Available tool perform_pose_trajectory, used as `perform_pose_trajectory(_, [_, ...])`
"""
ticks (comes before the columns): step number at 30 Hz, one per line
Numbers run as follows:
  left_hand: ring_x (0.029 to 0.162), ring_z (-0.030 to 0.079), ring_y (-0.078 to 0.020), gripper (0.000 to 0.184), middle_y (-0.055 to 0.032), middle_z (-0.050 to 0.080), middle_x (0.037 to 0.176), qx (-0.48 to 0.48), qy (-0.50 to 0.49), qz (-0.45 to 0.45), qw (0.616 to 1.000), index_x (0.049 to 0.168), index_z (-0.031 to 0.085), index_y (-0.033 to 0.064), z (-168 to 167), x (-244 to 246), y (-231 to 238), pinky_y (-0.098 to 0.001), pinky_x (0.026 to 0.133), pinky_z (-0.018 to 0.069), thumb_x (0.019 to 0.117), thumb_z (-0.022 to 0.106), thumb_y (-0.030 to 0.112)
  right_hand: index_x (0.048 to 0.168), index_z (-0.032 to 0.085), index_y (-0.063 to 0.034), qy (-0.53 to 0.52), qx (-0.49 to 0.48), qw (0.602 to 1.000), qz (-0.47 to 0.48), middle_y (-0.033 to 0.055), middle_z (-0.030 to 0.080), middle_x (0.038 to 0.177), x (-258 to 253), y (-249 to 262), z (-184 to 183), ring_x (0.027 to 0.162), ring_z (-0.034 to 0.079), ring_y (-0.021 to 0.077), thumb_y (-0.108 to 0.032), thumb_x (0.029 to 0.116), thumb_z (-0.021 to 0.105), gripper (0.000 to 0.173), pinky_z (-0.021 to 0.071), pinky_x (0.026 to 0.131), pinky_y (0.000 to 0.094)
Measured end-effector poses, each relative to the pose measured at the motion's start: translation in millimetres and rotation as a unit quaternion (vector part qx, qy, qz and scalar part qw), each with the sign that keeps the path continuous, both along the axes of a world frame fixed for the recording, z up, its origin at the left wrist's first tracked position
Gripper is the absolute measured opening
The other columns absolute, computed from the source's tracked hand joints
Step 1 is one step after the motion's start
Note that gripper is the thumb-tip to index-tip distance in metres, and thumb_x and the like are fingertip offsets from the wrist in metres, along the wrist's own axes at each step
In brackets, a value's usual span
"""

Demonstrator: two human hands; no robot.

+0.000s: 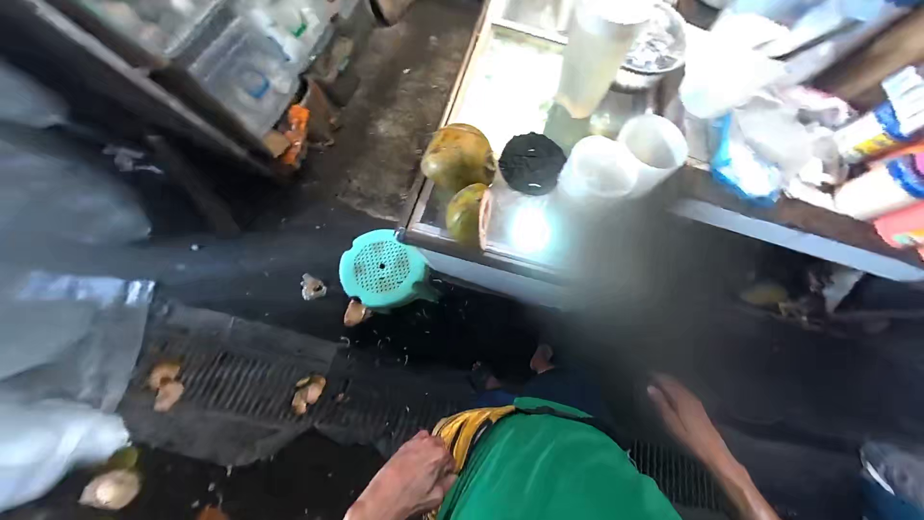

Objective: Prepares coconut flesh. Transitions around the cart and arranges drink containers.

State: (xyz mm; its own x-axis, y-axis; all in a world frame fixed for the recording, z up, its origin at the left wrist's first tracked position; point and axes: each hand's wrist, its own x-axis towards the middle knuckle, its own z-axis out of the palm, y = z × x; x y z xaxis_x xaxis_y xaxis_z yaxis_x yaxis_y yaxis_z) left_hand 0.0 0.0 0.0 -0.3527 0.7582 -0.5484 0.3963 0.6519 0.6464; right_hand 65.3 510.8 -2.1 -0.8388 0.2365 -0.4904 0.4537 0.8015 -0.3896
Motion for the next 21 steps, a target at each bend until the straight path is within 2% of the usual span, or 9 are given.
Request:
perform_pose_trajectory(3, [0.083, 0.067, -0.0291, 0.041, -0.013, 0.067, 0.079, -0.026, -0.154, 0.151, 0.976, 0.08, 0.068, 0.0034, -26.3, 21.7, -19.0, -0.0528, 0.08, 0.0516, 0.1, 0.057, 0.038, 0.142, 0.057, -0.0007, 0.081, -0.021, 0.994, -0.064, 0.0226, 0.063, 0.135, 14.6, -11.0, -12.3, 0.126, 0.061, 0.0361, -0.031, 0.1063, 0.046, 0.049, 0.0469, 0.108, 0.0561])
perform_pose_trajectory(5, [0.082, 0.067, -0.0218, 0.035, -0.0087, 0.07, 0.082, -0.016, -0.201, 0.294, 0.934, 0.086, 0.073, 0.0057, -40.8, 44.5, -34.5, -0.048, 0.08, 0.0534, 0.0973, 0.063, 0.038, 0.143, 0.057, -0.0009, 0.12, -0.032, 0.988, -0.089, 0.022, 0.063, 0.137, 5.5, -18.7, -16.7, 0.126, 0.061, 0.0348, -0.034, 0.1061, 0.045, 0.051, 0.047, 0.108, 0.0559])
perform_pose_trajectory(8, [0.093, 0.072, -0.0226, 0.024, -0.0102, 0.074, 0.097, -0.025, -0.08, 0.483, 0.872, 0.103, 0.075, 0.0057, -27.7, 23.7, -20.2, -0.0497, 0.089, 0.058, 0.096, 0.069, 0.027, 0.143, 0.055, 0.0009, 0.179, -0.056, 0.979, -0.085, 0.0221, 0.063, 0.136, -29.2, -31.0, -13.2, 0.126, 0.062, 0.0308, -0.033, 0.1061, 0.045, 0.051, 0.0483, 0.108, 0.0496])
perform_pose_trajectory(10, [0.107, 0.069, -0.0277, 0.045, -0.0155, 0.071, 0.117, -0.03, 0.011, 0.561, 0.827, 0.129, 0.064, 0.0031, -19.6, -32.0, 18.6, -0.0511, 0.097, 0.0561, 0.0947, 0.07, 0.031, 0.142, 0.056, 0.0022, 0.211, -0.078, 0.972, -0.059, 0.0227, 0.064, 0.132, -59.8, -32.8, -12.2, 0.122, 0.063, 0.0289, -0.031, 0.1064, 0.046, 0.05, 0.0512, 0.105, 0.0461])
perform_pose_trajectory(11, [0.119, 0.065, -0.0297, 0.062, -0.0178, 0.065, 0.132, -0.024, 0.033, 0.575, 0.817, 0.144, 0.052, 0.0033, -19.2, -66.8, 41.0, -0.0508, 0.103, 0.0529, 0.0934, 0.071, 0.035, 0.142, 0.056, 0.0023, 0.219, -0.086, 0.971, -0.046, 0.0229, 0.065, 0.131, -76.1, -32.3, -11.6, 0.12, 0.064, 0.0291, -0.032, 0.1065, 0.046, 0.05, 0.0521, 0.103, 0.0464])
perform_pose_trajectory(13, [0.133, 0.055, -0.0347, 0.089, -0.0226, 0.049, 0.15, -0.001, 0.076, 0.591, 0.803, 0.157, 0.034, 0.004, -27.2, -132.0, 85.2, -0.0527, 0.109, 0.0471, 0.0877, 0.077, 0.041, 0.142, 0.056, 0.0021, 0.232, -0.105, 0.967, -0.02, 0.0225, 0.065, 0.129, -104.3, -26.3, -7.3, 0.118, 0.065, 0.0277, -0.031, 0.1071, 0.046, 0.049, 0.0529, 0.101, 0.0441])
perform_pose_trajectory(16, [0.139, 0.046, -0.0423, 0.107, -0.0269, 0.037, 0.157, 0.043, 0.182, 0.599, 0.779, 0.161, 0.026, 0.0067, -48.1, -212.3, 133.3, -0.0593, 0.111, 0.0432, 0.0788, 0.087, 0.04, 0.142, 0.055, 0.0041, 0.265, -0.139, 0.954, 0.002, 0.0216, 0.065, 0.131, -138.7, -11.3, -3.1, 0.118, 0.065, 0.0214, -0.03, 0.1081, 0.045, 0.049, 0.0527, 0.102, 0.0356])
perform_pose_trajectory(19, [0.15, 0.032, -0.0411, 0.128, -0.0273, 0.02, 0.166, 0.078, 0.247, 0.59, 0.765, 0.164, 0.01, 0.0063, -70.6, -269.0, 158.7, -0.0567, 0.118, 0.0361, 0.0713, 0.091, 0.041, 0.14, 0.055, 0.006, 0.272, -0.173, 0.947, 0.002, 0.0204, 0.066, 0.13, -158.6, 1.3, -7.7, 0.115, 0.066, 0.0149, -0.027, 0.1083, 0.045, 0.047, 0.0526, 0.101, 0.0295])
perform_pose_trajectory(21, [0.149, 0.036, -0.0373, 0.133, -0.0261, 0.025, 0.165, 0.098, 0.26, 0.593, 0.756, 0.164, 0.005, 0.0066, -79.6, -293.5, 165.2, -0.0522, 0.119, 0.0368, 0.0694, 0.092, 0.04, 0.141, 0.055, 0.0052, 0.261, -0.19, 0.946, 0.009, 0.0194, 0.065, 0.132, -170.8, 7.1, -12.9, 0.12, 0.064, 0.0154, -0.027, 0.1085, 0.045, 0.047, 0.0509, 0.105, 0.0301])
